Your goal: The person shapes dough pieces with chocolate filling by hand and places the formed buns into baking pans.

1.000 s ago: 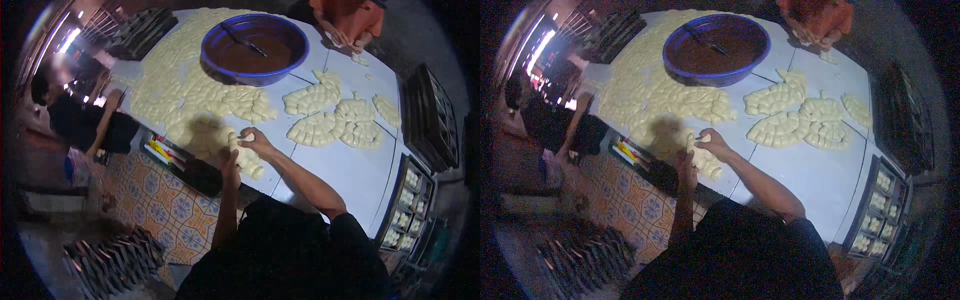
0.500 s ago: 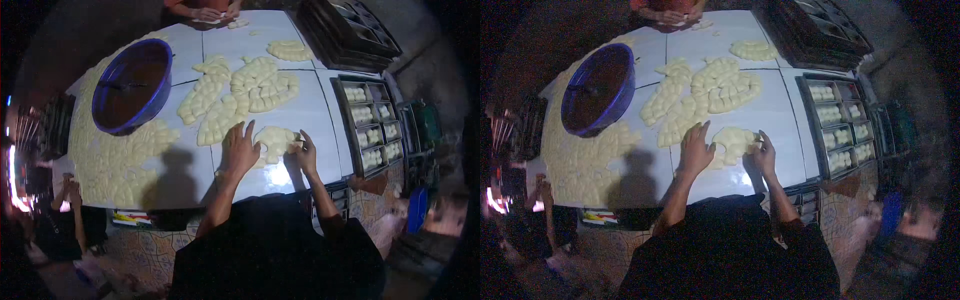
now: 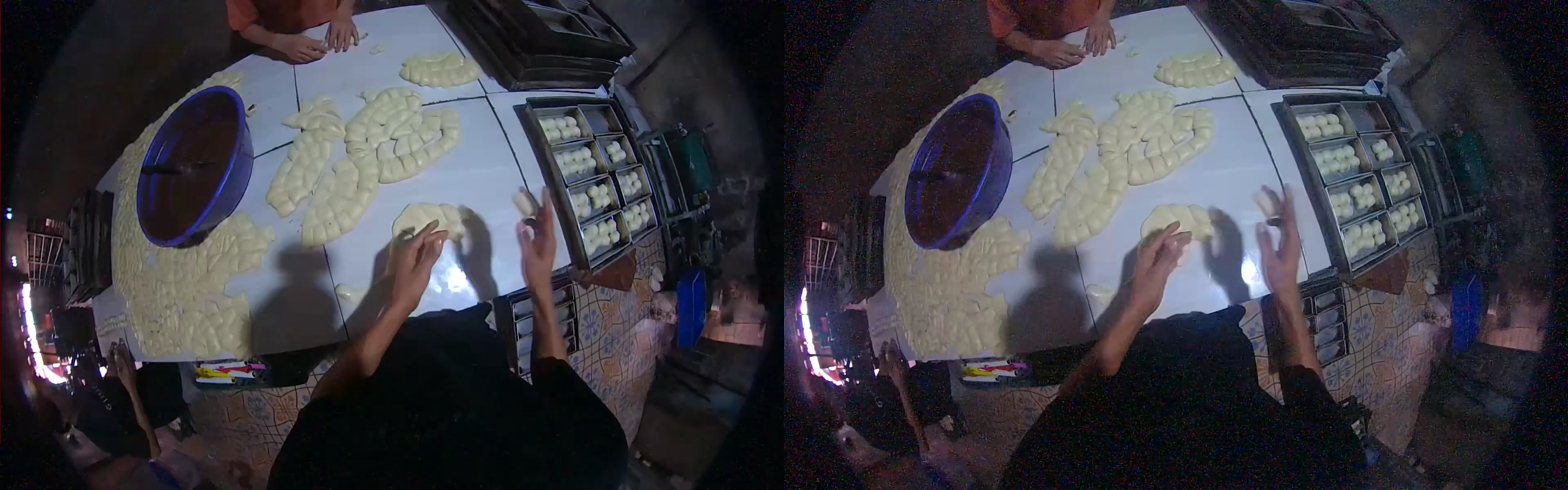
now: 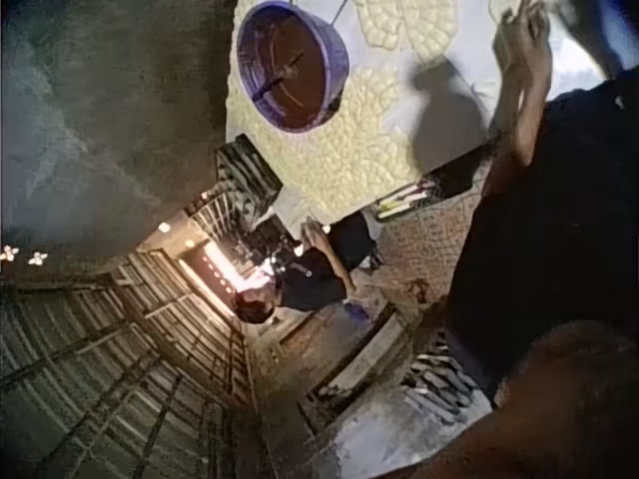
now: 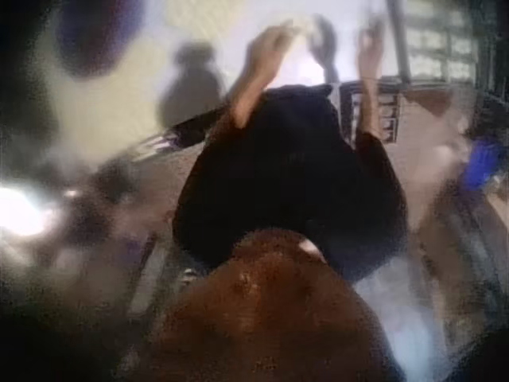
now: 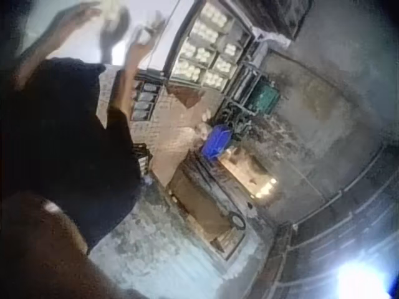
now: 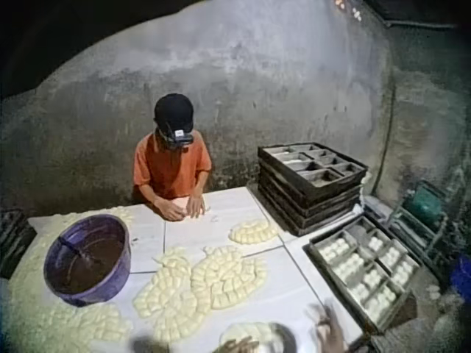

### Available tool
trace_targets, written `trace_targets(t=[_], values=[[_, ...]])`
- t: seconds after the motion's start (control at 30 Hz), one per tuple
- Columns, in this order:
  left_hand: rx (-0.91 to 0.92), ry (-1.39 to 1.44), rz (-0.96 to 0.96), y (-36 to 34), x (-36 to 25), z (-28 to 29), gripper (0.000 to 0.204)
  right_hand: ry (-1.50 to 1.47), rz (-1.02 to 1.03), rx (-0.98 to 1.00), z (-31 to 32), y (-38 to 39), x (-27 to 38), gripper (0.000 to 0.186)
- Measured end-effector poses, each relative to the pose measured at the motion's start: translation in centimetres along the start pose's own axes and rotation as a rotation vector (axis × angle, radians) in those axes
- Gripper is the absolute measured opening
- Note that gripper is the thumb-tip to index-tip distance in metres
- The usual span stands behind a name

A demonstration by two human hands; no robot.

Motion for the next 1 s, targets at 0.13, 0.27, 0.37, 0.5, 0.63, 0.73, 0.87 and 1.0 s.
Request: trace_targets(t=[0.13,0.27,0.37,0.5,0.63,0.73,0.87,1.0], values=[[0.047,0.642,0.06,0.0,-1.4,0.7,0.044,0.138,0.255,0.688,-12.4,4.5,5.8,0.064],[-0.169,0.57,0.027,2.3,-2.6,4.6,0.045,-0.262,0.021,0.507,-13.0,2.4,5.9,0.058],[-0.057,0.687,0.0,3.1,-2.4,4.0,0.046,-0.125,0.186,0.719,-16.8,4.1,6.4,0.029],[-0.448,-0.277,-0.376,6.5,-6.6,7.3,0.05,-0.529,-0.242,0.563,-18.0,2.7,5.0,0.026],[-0.643,-0.326,-0.368,7.4,-6.2,9.1,0.03,-0.568,-0.242,0.608,-19.8,3.1,5.9,0.028],[-0.748,-0.065,-0.295,7.2,-4.1,9.8,0.019,-0.426,-0.153,0.6,-21.2,2.4,4.0,0.023],[-0.575,0.228,-0.241,6.2,-3.0,10.9,0.014,-0.568,-0.039,0.708,-23.2,1.8,7.1,0.035],[-0.27,1.194,-0.115,3.7,-1.1,9.2,0.051,-0.602,-0.007,0.857,-25.9,2.4,6.8,0.059]])
Point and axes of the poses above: each hand's wrist, its own y-axis away from the middle knuckle, its own z-axis out of the back of the hand, x = y × z, the point moved 9 cm from there along -y, towards the middle knuckle, and after that the axes turned 6 degrees about -y, right-handed, at the moved point
